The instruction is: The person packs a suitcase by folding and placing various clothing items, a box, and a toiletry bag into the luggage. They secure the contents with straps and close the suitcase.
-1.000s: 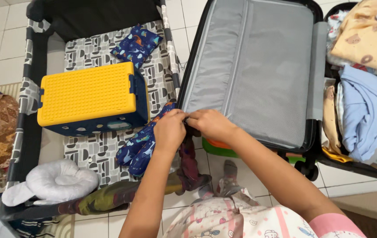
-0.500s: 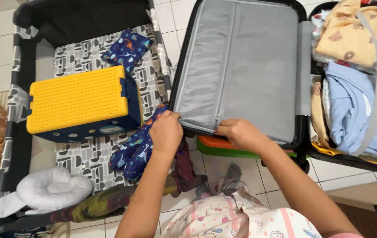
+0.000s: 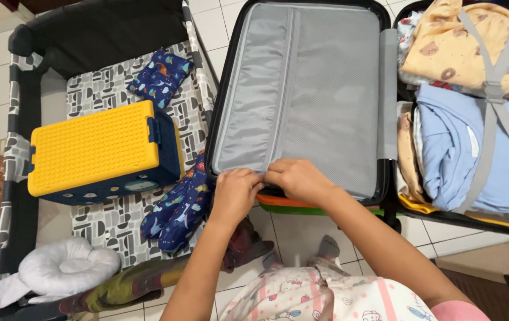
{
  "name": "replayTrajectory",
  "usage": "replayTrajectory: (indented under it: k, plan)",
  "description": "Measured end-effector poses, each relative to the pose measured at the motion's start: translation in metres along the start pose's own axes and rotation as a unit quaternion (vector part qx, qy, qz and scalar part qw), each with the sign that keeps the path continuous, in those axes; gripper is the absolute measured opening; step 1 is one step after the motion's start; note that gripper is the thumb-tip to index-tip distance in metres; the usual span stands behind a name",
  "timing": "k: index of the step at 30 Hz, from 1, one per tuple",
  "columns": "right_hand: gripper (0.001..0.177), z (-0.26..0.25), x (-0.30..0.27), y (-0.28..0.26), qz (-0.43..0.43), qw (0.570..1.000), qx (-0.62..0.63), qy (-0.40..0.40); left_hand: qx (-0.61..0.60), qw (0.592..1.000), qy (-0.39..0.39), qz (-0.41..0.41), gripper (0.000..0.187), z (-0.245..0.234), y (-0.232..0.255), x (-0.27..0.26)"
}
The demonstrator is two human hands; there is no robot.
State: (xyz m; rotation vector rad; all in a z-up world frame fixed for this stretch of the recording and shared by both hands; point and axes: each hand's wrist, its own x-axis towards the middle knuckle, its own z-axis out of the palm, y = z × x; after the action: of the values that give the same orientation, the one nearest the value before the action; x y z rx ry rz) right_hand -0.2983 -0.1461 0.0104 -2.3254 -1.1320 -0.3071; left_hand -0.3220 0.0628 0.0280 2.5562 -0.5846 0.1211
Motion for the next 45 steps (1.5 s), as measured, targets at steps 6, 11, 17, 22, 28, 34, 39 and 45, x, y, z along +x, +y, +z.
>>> replayTrajectory:
  k: [6,11,17,22,28,34,39,45]
  plan:
    - [0.018,0.002,-0.009,0.005,-0.067,0.995,-0.047,-0.048,-0.023,0.999,-0.018,-0.021,0.01,0.003,-0.003,0.004]
    - [0.021,-0.018,-0.024,0.015,-0.103,0.994,-0.026,-0.035,0.002,0.999,-0.001,-0.054,0.012,0.008,-0.001,0.004]
    - [0.019,-0.045,-0.059,0.021,-0.063,0.996,-0.028,-0.05,0.044,0.996,0.025,-0.076,0.012,0.021,0.019,-0.003]
    - [0.023,-0.062,-0.076,0.023,-0.041,0.998,-0.021,-0.04,-0.028,1.0,0.011,0.009,0.016,0.036,0.056,-0.002]
    - [0.029,-0.079,-0.103,0.029,-0.009,0.999,-0.003,-0.039,-0.038,0.999,0.005,0.009,0.016,0.055,0.081,0.008]
    - [0.033,-0.08,-0.113,0.033,-0.026,0.998,-0.014,-0.051,-0.05,0.998,-0.004,0.046,0.011,0.07,0.1,0.014]
    - [0.033,-0.09,-0.12,0.042,-0.038,0.997,-0.007,-0.061,-0.067,0.998,-0.004,0.0,0.012,0.078,0.115,0.022]
    - [0.031,-0.103,-0.132,0.049,-0.026,0.997,-0.01,-0.078,-0.042,0.997,-0.05,-0.049,0.012,0.082,0.122,0.033]
